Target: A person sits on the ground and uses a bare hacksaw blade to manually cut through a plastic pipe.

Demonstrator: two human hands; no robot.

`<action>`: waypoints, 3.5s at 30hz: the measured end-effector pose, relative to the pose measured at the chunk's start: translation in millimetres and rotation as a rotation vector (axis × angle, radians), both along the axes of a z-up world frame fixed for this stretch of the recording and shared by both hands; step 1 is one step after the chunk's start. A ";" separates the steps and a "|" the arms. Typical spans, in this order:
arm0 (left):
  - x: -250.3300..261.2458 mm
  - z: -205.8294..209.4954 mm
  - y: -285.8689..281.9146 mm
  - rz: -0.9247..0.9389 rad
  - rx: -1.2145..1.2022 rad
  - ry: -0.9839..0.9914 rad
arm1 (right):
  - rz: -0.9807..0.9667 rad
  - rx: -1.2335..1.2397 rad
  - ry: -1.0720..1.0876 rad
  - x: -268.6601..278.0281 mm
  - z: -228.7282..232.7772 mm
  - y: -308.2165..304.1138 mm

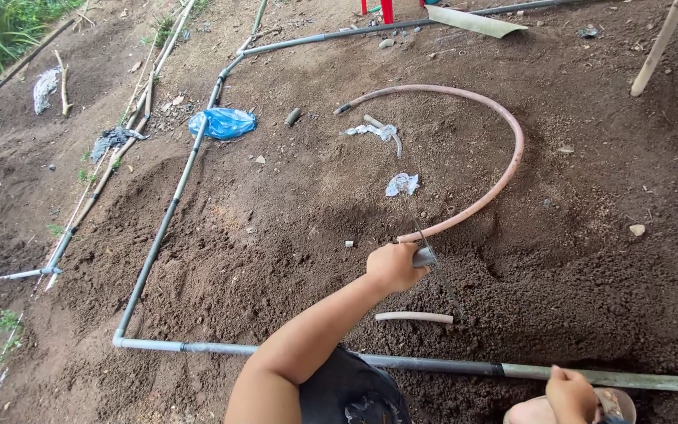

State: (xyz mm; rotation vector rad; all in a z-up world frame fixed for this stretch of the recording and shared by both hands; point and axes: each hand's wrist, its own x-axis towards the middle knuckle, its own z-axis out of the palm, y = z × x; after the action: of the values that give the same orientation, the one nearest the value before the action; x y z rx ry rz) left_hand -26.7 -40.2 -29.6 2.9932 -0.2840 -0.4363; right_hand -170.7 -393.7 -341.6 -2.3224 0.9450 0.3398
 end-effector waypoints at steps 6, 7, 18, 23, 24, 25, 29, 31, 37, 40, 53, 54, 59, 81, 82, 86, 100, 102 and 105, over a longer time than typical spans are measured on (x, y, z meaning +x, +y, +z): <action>1.8 -1.8 2.0 0.006 -0.018 0.053 | -0.163 0.216 -0.166 5.8 18.8 6.1; 2.2 -3.2 2.8 -0.002 -0.016 0.031 | -0.155 0.223 -0.143 3.9 21.6 8.2; 1.9 -6.7 2.1 0.005 -0.107 0.054 | -0.068 0.347 -0.251 31.1 138.6 54.3; 11.3 -14.8 13.5 0.048 -0.137 -0.089 | -0.042 0.394 -0.418 35.5 150.6 56.4; 11.8 -14.6 17.4 0.049 -0.136 -0.076 | -0.044 0.394 -0.405 33.9 136.9 53.9; 14.9 -13.6 21.0 0.098 -0.128 -0.058 | 0.029 0.322 -0.441 35.5 123.3 51.0; 24.6 -15.0 35.9 0.255 -0.150 -0.014 | 0.104 0.269 -0.391 38.5 106.2 59.0; 18.7 -3.4 40.0 0.282 -0.211 0.009 | 0.153 0.245 -0.316 42.7 92.2 67.2; 22.7 -8.8 46.7 0.347 -0.260 0.028 | 0.419 0.187 -0.093 73.9 97.0 126.1; 21.4 -6.4 51.0 0.367 -0.263 0.031 | 0.494 0.143 -0.080 92.6 86.3 156.3; 20.9 -21.8 80.9 0.487 -0.367 0.128 | 0.083 0.566 -0.158 146.7 1.1 191.0; 21.1 -22.3 80.5 0.492 -0.366 0.127 | 0.087 0.568 -0.157 144.7 14.0 190.9; 19.8 -27.0 82.7 0.499 -0.402 0.124 | -0.122 0.893 -0.015 145.1 56.7 185.3; -6.2 -4.6 -15.0 0.537 -1.575 -0.096 | -0.144 1.207 -0.777 47.0 173.9 148.4; -7.8 -4.8 -16.8 0.530 -1.586 -0.100 | -0.140 1.201 -0.796 44.3 175.7 150.5; -13.3 0.3 -20.4 0.501 -1.658 -0.119 | -0.130 1.182 -0.858 37.8 170.5 157.0; -27.8 1.5 -25.3 0.249 -1.616 -0.028 | 0.247 1.011 -0.921 56.9 241.8 143.0; -30.0 6.5 -28.5 0.215 -1.600 -0.007 | 0.265 0.974 -0.985 57.4 253.2 146.0; -35.6 12.6 -33.2 0.160 -1.607 0.040 | 0.248 0.921 -0.996 53.6 250.2 147.8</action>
State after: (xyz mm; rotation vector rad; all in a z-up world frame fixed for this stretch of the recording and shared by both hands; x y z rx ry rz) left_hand -62.3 -73.4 -17.0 1.4111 -0.2098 -0.1005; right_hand -117.0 -245.9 -91.4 -1.4122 -0.0397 -0.2566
